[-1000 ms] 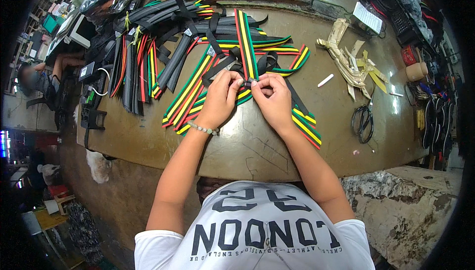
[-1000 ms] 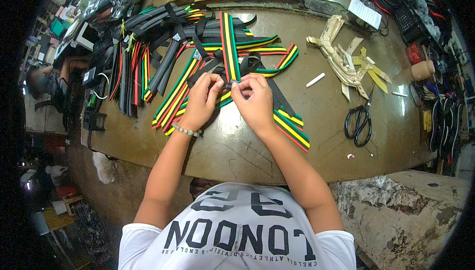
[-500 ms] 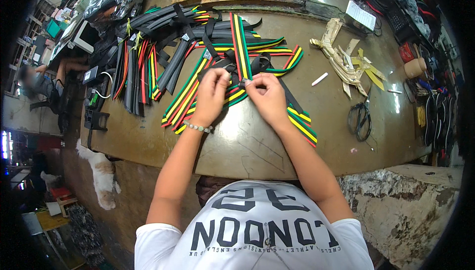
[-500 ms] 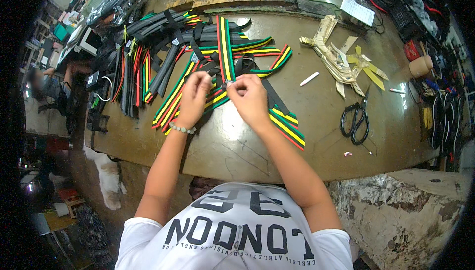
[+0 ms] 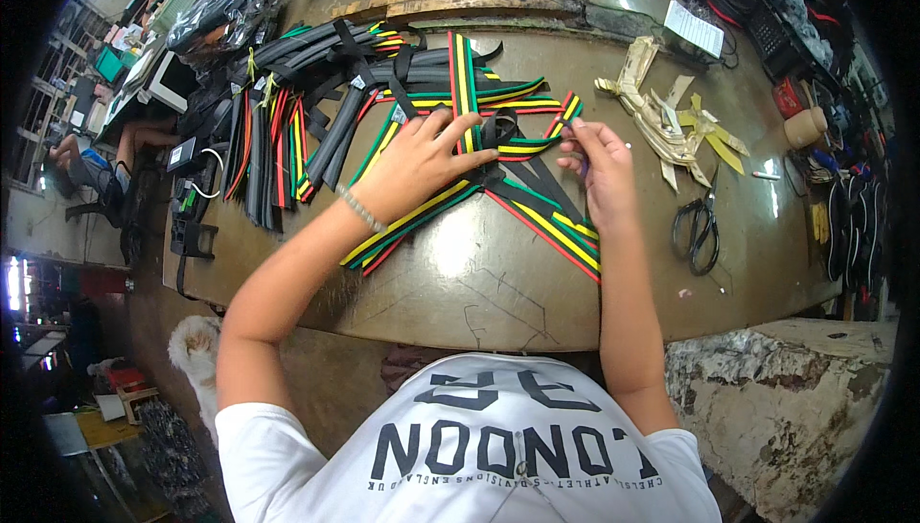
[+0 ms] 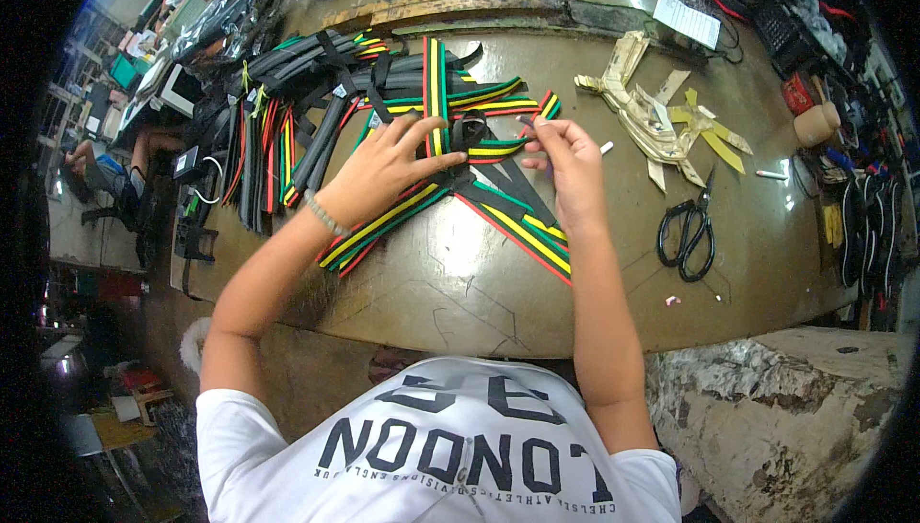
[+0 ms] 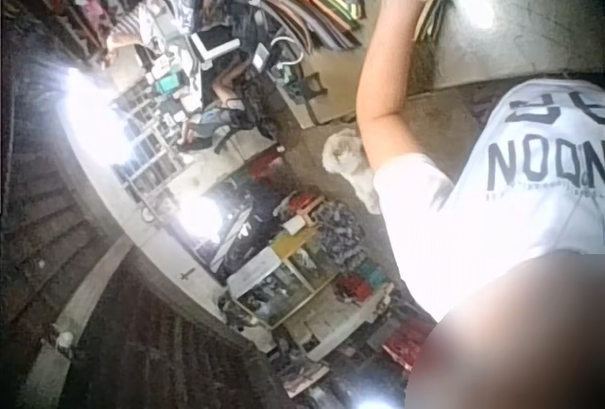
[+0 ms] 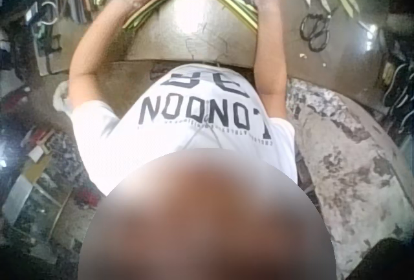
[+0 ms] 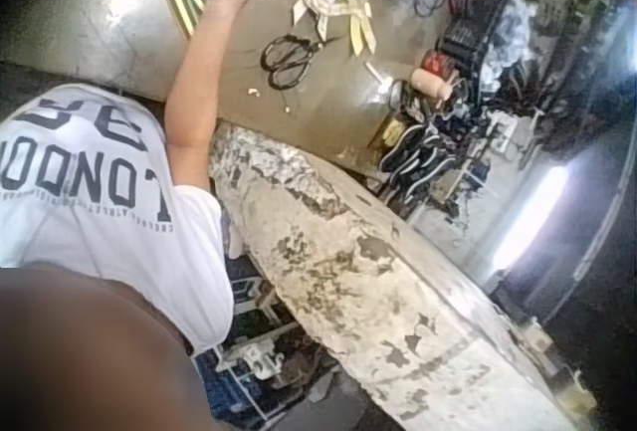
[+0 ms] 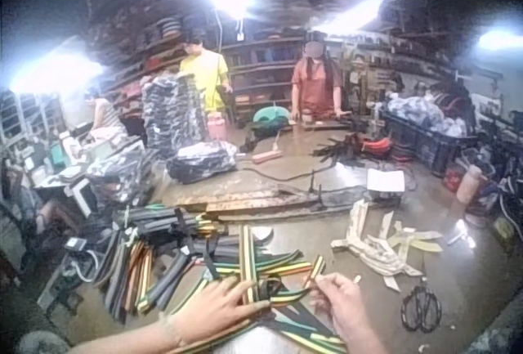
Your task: The person assembles multicolored fabric straps by attaching small white tags and black fasteners. They repeatedly pick up straps, align and fasten components, then place finished items on the table. The person briefly stands and walks to retrieve a small white card before returning to continue assembly.
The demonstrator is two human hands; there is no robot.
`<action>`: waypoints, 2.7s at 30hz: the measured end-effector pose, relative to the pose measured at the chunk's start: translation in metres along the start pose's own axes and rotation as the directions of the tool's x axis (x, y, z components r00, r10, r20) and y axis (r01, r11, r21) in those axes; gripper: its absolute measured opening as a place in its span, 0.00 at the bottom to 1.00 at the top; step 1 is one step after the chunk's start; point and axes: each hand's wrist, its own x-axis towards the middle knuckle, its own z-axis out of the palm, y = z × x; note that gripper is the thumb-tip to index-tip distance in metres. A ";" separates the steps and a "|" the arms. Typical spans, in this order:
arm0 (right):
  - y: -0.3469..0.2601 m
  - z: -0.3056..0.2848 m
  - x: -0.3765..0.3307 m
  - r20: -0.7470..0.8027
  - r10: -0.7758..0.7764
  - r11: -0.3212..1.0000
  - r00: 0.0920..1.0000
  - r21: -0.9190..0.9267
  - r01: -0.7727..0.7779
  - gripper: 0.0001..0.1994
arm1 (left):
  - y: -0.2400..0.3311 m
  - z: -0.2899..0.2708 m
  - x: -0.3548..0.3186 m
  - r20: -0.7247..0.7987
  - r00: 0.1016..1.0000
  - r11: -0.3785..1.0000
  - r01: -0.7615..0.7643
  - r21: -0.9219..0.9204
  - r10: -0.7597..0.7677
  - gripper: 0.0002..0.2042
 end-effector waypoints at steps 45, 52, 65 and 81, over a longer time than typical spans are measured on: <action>-0.016 0.021 -0.019 -0.143 -0.287 0.953 0.947 -0.145 0.267 0.09 | -0.062 0.032 -0.014 -0.269 0.672 0.723 0.655 -0.219 -0.690 0.16; -0.011 0.027 -0.024 -0.041 -0.237 0.953 0.971 -0.203 0.224 0.10 | -0.117 0.024 -0.006 -0.027 0.820 0.820 0.571 -0.030 -0.572 0.18; -0.030 0.025 -0.029 -0.129 -0.276 0.961 0.952 -0.064 0.270 0.09 | -0.002 -0.032 -0.023 0.220 0.903 -0.895 -0.282 -0.346 -0.369 0.02; -0.028 0.025 -0.029 -0.091 -0.262 0.962 0.961 -0.098 0.253 0.10 | -0.006 -0.026 0.005 0.121 0.867 -0.833 -0.414 -0.366 -0.484 0.20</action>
